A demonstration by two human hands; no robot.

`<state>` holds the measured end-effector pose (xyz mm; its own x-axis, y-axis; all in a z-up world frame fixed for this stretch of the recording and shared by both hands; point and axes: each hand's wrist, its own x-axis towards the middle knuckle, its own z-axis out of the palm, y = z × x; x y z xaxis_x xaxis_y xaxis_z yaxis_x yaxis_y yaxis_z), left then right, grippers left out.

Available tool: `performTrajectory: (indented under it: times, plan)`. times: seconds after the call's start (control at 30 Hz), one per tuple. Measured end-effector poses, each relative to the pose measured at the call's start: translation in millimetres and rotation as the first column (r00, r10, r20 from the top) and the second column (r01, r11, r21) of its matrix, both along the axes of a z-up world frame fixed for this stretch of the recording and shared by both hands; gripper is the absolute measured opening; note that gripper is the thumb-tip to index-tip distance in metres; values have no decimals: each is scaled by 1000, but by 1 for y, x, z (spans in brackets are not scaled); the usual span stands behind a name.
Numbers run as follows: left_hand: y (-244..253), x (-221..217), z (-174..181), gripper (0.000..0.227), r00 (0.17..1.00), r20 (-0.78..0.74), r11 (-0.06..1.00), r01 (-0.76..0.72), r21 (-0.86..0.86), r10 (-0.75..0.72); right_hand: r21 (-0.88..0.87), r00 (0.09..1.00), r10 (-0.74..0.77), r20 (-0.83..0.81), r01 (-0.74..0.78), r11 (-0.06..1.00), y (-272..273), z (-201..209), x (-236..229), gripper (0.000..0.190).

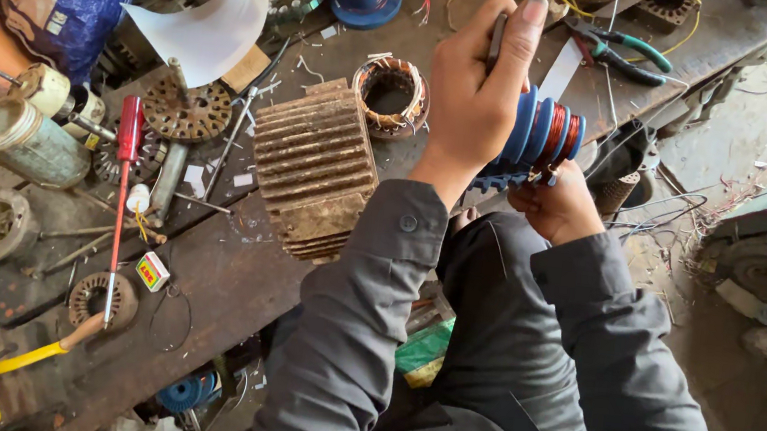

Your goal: The person winds copper wire by hand onto a blue plastic bobbin held in their left hand. They rotate the bobbin and guide the wire to create a tight, even coil, occasionally adjusting the wire tension with their right hand.

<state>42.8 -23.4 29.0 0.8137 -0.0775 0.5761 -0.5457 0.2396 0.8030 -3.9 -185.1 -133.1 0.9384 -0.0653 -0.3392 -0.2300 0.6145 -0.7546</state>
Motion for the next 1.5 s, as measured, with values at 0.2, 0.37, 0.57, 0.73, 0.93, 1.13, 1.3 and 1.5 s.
performTrajectory:
  times: [0.2,0.37,0.57,0.73,0.93,1.13,1.3,1.5]
  plan:
    - [-3,-2,1,35,998,23,998,-65,17,65,40,994,87,71,-90,995,0,-5,-3,25]
    - [-4,2,-2,38,995,38,995,-95,9,95,30,996,84,-3,-84,996,3,-2,-5,22]
    - [-9,2,-6,36,982,68,984,-178,28,176,141,997,70,20,-72,987,0,-31,-9,22]
    - [-9,7,-6,31,978,57,980,-199,10,198,159,991,121,63,-130,979,10,-40,-17,30]
    - [-12,21,-16,36,956,102,961,-277,11,274,141,988,8,153,-29,990,41,-29,-34,27]
    - [-18,26,-22,31,963,82,967,-255,-31,256,52,950,-48,308,34,998,52,-32,-45,30]
    - [-17,28,-21,33,955,110,961,-275,-10,274,-218,908,-196,371,291,932,57,-37,-47,24]
    - [-20,25,-14,33,959,83,963,-266,-51,269,-692,865,-118,488,466,551,55,-43,-62,36]
